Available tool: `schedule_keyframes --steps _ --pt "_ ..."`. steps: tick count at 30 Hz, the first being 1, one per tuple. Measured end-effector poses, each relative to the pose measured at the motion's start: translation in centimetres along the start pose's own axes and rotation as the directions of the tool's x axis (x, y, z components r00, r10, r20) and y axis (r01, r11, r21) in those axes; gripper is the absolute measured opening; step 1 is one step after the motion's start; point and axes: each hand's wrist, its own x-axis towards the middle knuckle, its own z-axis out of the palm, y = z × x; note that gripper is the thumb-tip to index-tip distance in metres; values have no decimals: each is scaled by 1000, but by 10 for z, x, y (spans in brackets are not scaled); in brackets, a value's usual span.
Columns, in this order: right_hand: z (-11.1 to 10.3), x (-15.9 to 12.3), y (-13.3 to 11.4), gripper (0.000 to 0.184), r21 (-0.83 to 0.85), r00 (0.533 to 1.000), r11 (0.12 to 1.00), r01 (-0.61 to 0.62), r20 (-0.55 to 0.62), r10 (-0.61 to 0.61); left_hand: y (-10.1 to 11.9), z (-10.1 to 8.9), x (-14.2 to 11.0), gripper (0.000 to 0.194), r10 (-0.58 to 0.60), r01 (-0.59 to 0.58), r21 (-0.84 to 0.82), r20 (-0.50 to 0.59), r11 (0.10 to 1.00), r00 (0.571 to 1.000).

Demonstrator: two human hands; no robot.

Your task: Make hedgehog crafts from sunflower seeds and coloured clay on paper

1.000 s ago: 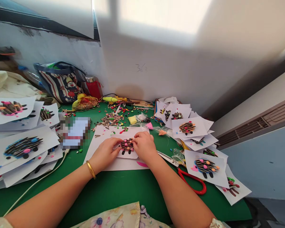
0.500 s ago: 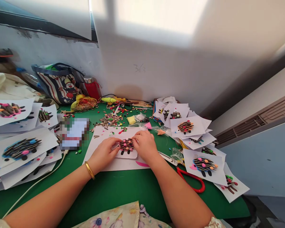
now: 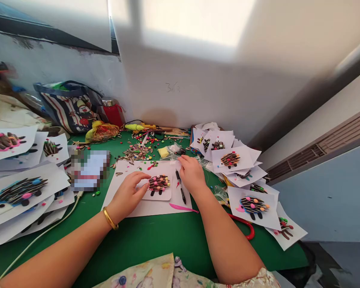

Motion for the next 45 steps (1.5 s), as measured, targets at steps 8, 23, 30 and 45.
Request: schedule_keyframes --steps 8,23,30,45 --pt "-34 2 27 43 -359 942 879 -314 -1 336 0 1 1 19 21 -22 -23 -22 1000 1000" --pt "-30 1 12 34 -451 925 850 -271 124 360 1 2 0 18 61 -63 -55 -35 997 998" --pt "-11 34 -7 41 -233 947 943 -235 162 277 1 1 1 18 56 -62 -88 -64 994 996" --pt "-5 60 -34 40 -197 944 932 -303 73 322 -2 1 4 20 47 -59 -144 -86 988 995"
